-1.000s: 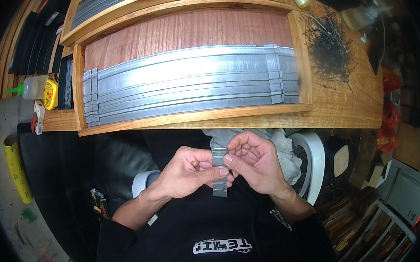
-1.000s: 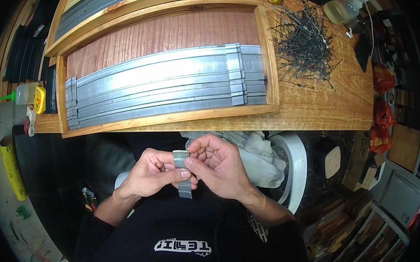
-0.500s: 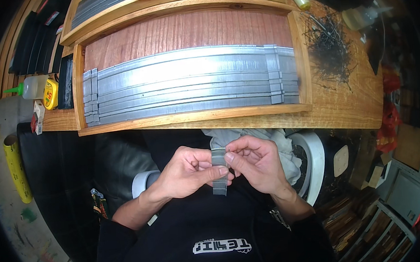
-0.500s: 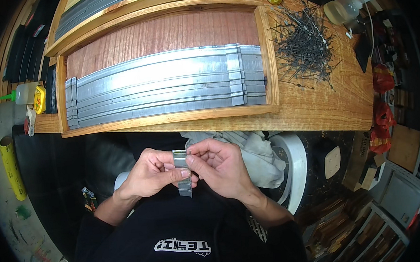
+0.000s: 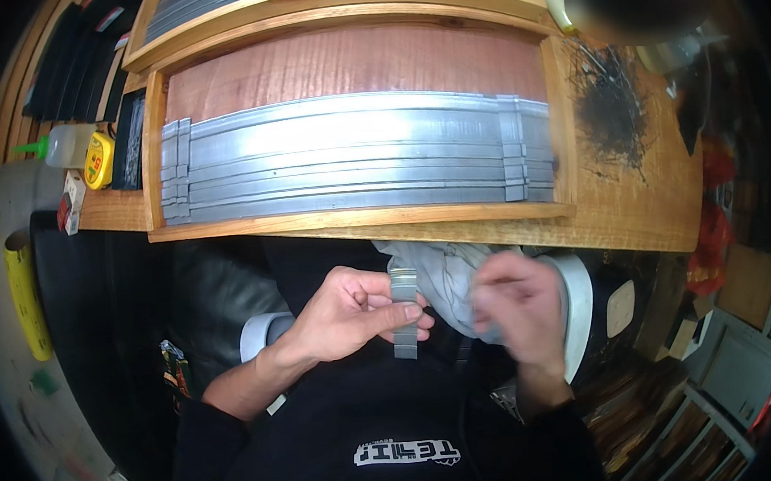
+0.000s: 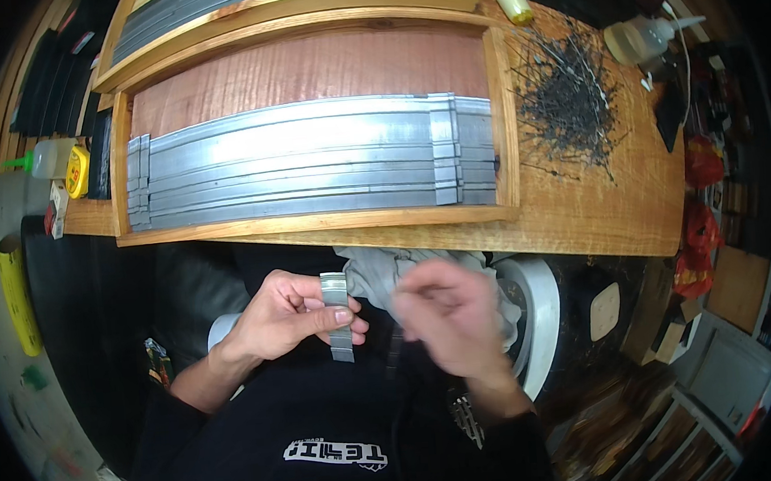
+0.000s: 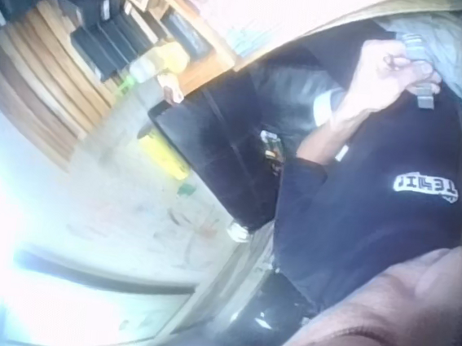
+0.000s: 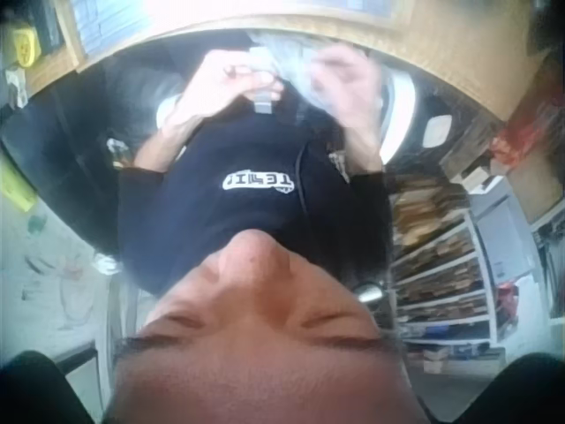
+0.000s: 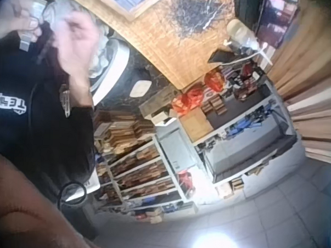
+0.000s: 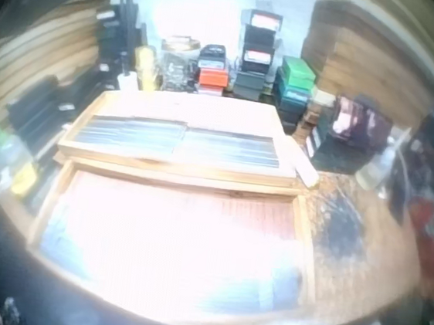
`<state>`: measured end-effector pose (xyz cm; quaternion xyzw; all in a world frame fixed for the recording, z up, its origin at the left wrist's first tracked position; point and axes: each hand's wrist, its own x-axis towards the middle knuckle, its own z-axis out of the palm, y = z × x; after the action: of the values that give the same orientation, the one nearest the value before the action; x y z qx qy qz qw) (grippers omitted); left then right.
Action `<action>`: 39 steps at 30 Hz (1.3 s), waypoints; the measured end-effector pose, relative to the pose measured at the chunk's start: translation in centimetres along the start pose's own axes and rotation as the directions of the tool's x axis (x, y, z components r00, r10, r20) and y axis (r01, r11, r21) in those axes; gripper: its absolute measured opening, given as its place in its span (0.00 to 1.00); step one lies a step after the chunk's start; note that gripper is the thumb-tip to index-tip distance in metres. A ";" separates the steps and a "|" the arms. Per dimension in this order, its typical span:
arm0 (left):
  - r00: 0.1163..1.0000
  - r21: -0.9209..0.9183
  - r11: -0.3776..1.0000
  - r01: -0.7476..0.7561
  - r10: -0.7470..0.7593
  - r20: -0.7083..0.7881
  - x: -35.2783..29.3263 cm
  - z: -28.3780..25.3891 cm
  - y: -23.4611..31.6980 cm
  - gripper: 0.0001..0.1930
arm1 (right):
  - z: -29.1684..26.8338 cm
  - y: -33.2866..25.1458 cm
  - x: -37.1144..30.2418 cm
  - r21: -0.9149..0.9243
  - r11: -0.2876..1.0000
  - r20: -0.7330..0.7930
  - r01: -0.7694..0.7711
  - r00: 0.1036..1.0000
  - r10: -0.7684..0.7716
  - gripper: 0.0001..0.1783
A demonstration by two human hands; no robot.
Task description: The person repeatedly picks up small rectangular metal pieces from a wooden tray and joins them end-to-end by hand. They form a short linked chain and continue adding pieces, occasionally adjusting the alignment of the connected segments.
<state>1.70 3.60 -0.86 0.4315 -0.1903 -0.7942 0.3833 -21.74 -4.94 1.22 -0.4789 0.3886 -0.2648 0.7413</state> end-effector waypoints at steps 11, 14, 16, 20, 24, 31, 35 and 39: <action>0.998 -0.053 0.998 -0.017 0.020 0.056 0.6 0.0 0.1 0.10 | -9.5 -3.2 -1.5 -0.208 0.912 -0.479 0.354 0.776 -0.410 0.12; 0.995 0.032 0.995 -0.095 0.094 0.046 0.7 0.4 0.0 0.09 | -1.9 -2.2 -0.6 -0.238 0.966 -0.088 0.098 0.989 -0.122 0.06; 0.985 0.125 0.977 -0.172 0.169 0.031 0.3 0.6 -0.1 0.09 | 1.7 -1.0 0.7 -0.180 0.983 0.046 0.028 0.999 -0.020 0.05; 0.962 0.403 0.882 -0.244 0.274 -0.016 -0.1 1.2 0.8 0.09 | 2.8 0.6 1.0 -0.221 0.973 -0.004 0.072 0.997 -0.074 0.05; 0.840 0.701 0.570 -0.429 0.537 0.077 -0.3 1.5 2.0 0.12 | 3.3 -1.3 1.9 -0.516 0.759 0.122 0.397 0.911 -0.394 0.08; 0.406 0.769 -0.058 -0.636 0.823 0.398 1.0 1.9 5.2 0.16 | 4.4 -4.0 3.2 -0.456 0.532 0.246 0.713 0.676 -0.695 0.19; 0.513 0.733 0.145 -0.664 0.802 0.305 2.1 1.1 4.5 0.19 | 3.4 -2.9 4.8 -0.443 0.560 0.245 0.700 0.695 -0.676 0.18; 0.562 0.702 0.233 -0.673 0.778 0.281 2.4 0.9 4.9 0.18 | 3.5 -2.9 4.8 -0.422 0.596 0.206 0.683 0.713 -0.670 0.14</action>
<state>2.31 -1.41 1.50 0.4576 -0.6506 -0.3381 0.5029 -16.25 -8.05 3.18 -0.7576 0.2203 -0.4170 0.4512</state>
